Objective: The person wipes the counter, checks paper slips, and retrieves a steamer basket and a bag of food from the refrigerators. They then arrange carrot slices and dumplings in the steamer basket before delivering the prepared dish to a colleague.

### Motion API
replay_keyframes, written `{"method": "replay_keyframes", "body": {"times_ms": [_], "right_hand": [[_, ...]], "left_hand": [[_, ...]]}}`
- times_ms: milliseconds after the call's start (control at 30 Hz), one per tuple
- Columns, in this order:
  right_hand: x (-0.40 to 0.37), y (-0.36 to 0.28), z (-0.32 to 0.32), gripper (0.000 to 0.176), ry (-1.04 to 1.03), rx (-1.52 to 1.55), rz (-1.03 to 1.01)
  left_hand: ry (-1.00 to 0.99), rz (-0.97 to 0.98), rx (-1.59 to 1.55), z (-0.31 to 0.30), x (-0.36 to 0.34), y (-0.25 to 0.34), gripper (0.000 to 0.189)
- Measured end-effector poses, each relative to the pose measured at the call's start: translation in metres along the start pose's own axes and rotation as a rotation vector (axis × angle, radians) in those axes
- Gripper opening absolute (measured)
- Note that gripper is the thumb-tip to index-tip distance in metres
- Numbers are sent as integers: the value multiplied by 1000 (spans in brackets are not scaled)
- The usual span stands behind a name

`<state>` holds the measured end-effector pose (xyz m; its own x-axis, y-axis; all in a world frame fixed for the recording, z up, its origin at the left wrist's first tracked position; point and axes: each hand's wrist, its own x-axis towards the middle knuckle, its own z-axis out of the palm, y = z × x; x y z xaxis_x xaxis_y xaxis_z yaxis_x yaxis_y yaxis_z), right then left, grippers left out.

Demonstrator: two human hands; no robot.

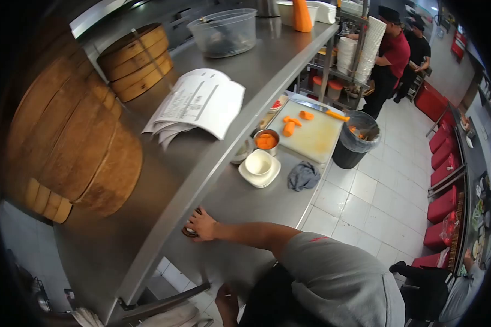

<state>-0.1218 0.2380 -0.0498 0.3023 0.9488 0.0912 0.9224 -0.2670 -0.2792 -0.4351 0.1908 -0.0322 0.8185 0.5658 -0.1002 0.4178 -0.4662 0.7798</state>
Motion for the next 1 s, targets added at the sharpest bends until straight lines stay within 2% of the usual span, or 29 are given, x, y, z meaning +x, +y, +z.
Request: {"method": "replay_keyframes", "body": {"times_ms": [33, 100, 133, 167, 233, 267, 333, 367, 433, 467, 533, 600, 667, 733, 800, 867, 933, 1000], "right_hand": [[14, -4, 1, 85, 4, 6, -10], [43, -12, 9, 86, -89, 19, 11], [73, 3, 100, 88, 608, -244, -89], [75, -4, 83, 88, 609, -238, -85], [70, -17, 23, 92, 68, 39, 66], [73, -17, 30, 92, 68, 44, 80], [76, -10, 53, 95, 202, 74, -33], [64, -11, 42, 95, 208, 72, 1], [29, -26, -5, 88, 232, 183, -130], [9, -29, -18, 88, 243, 170, -98], [-37, -39, -29, 64, 528, 194, -110], [-91, -29, -31, 58, 540, 448, -82], [-149, -2, -28, 53, 472, 477, 115], [-210, 38, -32, 50, 562, 491, 305], [-263, 86, -40, 51, 648, 366, 460], [-307, 128, -61, 51, 694, 243, 517], [-338, 159, -80, 53, 669, 283, 614], [-356, 187, -91, 54, 636, 254, 583]], "left_hand": [[-17, -73, -29, -3, -4, -12, 20], [12, -73, -44, -9, -14, -26, 18], [25, -33, -17, -12, -18, -36, 27], [21, -37, -11, -19, -20, -39, 27], [-39, -98, -12, -30, -25, -41, 25], [-53, -96, -7, -34, -26, -45, 25], [-98, -4, 32, -40, -24, -56, 26], [-128, 11, 36, -40, -20, -60, 26], [-212, 67, 46, -37, -8, -64, 29], [-238, 92, 47, -34, -1, -60, 29], [-319, 26, 85, -27, 12, -43, 29], [-409, 81, 95, -18, 27, -24, 31], [-478, 201, 215, -6, 39, -18, 35], [-488, 201, 156, 12, 48, -9, 35], [-481, 175, 103, 26, 51, 18, 36], [-537, 202, 104, 43, 52, 53, 36], [-552, 219, 103, 61, 49, 71, 36], [-555, 251, 100, 84, 51, 85, 36]]}}
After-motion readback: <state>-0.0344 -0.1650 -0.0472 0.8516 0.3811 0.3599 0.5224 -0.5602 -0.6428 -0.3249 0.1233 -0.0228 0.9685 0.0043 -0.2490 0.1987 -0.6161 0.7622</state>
